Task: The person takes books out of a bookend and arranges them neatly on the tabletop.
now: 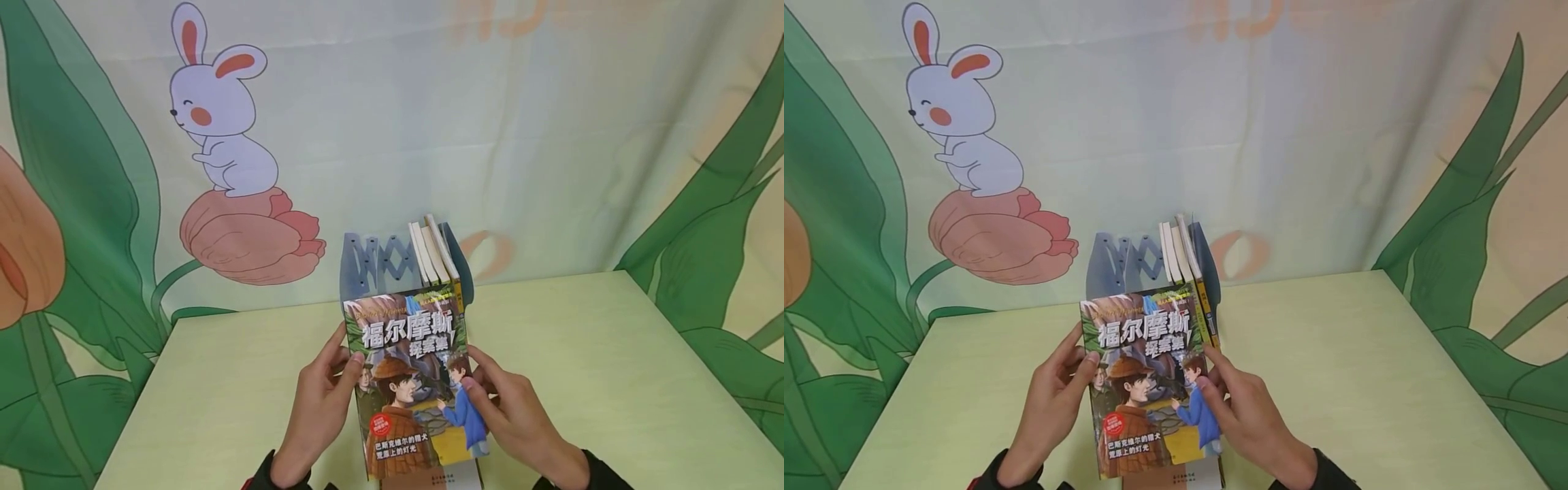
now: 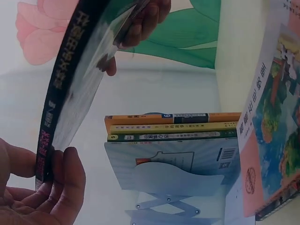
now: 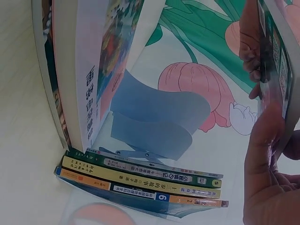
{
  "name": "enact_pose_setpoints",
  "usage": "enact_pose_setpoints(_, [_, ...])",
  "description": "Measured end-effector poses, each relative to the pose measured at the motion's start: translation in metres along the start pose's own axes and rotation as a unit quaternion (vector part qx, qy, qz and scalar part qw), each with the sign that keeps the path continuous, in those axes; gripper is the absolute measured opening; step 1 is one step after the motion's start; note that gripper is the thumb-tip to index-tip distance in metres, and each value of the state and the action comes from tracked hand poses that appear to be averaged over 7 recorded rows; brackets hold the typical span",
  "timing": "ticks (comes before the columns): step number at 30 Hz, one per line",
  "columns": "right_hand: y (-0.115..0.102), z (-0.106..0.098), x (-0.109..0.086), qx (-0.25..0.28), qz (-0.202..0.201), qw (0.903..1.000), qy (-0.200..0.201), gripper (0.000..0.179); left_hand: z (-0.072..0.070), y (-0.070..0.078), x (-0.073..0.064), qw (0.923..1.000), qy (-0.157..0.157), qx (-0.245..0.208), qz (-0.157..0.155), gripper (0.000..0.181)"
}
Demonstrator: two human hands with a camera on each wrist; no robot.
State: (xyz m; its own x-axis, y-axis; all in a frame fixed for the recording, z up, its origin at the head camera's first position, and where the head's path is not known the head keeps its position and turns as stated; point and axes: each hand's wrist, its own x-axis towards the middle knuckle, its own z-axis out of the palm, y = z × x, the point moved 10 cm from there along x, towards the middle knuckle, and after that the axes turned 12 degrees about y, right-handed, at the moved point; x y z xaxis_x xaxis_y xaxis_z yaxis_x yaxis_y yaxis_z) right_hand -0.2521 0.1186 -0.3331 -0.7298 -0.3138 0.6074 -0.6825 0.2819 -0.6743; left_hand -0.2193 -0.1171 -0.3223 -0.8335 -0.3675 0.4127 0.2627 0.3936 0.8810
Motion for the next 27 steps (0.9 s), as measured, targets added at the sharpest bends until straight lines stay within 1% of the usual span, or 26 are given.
enact_pose_setpoints(4, [0.007,0.006,-0.003,0.007,0.032,0.9993,-0.020,0.047,-0.001,-0.007,0.002,0.9999,0.004,0.014,-0.008,0.055])
enact_pose_setpoints(9, [0.012,0.013,-0.005,0.005,0.053,0.9975,-0.045,0.049,0.002,-0.021,0.001,0.9992,-0.005,0.016,-0.035,0.056])
enact_pose_setpoints(13, [0.019,0.018,-0.009,0.000,0.074,0.9951,-0.065,0.051,0.003,-0.030,-0.001,0.9990,-0.009,0.017,-0.040,0.056])
enact_pose_setpoints(17, [0.026,0.022,-0.013,-0.021,0.079,0.9931,-0.084,0.053,0.006,-0.041,-0.003,0.9986,-0.016,0.020,-0.047,0.056])
enact_pose_setpoints(21, [0.031,0.025,-0.018,-0.045,0.079,0.9904,-0.104,0.055,0.012,-0.051,-0.006,0.9977,-0.029,0.018,-0.058,0.056])
enact_pose_setpoints(24, [0.033,0.025,-0.020,-0.059,0.066,0.9900,-0.110,0.054,0.016,-0.056,-0.008,0.9971,-0.037,0.018,-0.064,0.056])
enact_pose_setpoints(27, [0.035,0.025,-0.023,-0.068,0.059,0.9894,-0.114,0.053,0.020,-0.060,-0.010,0.9969,-0.043,0.015,-0.064,0.056])
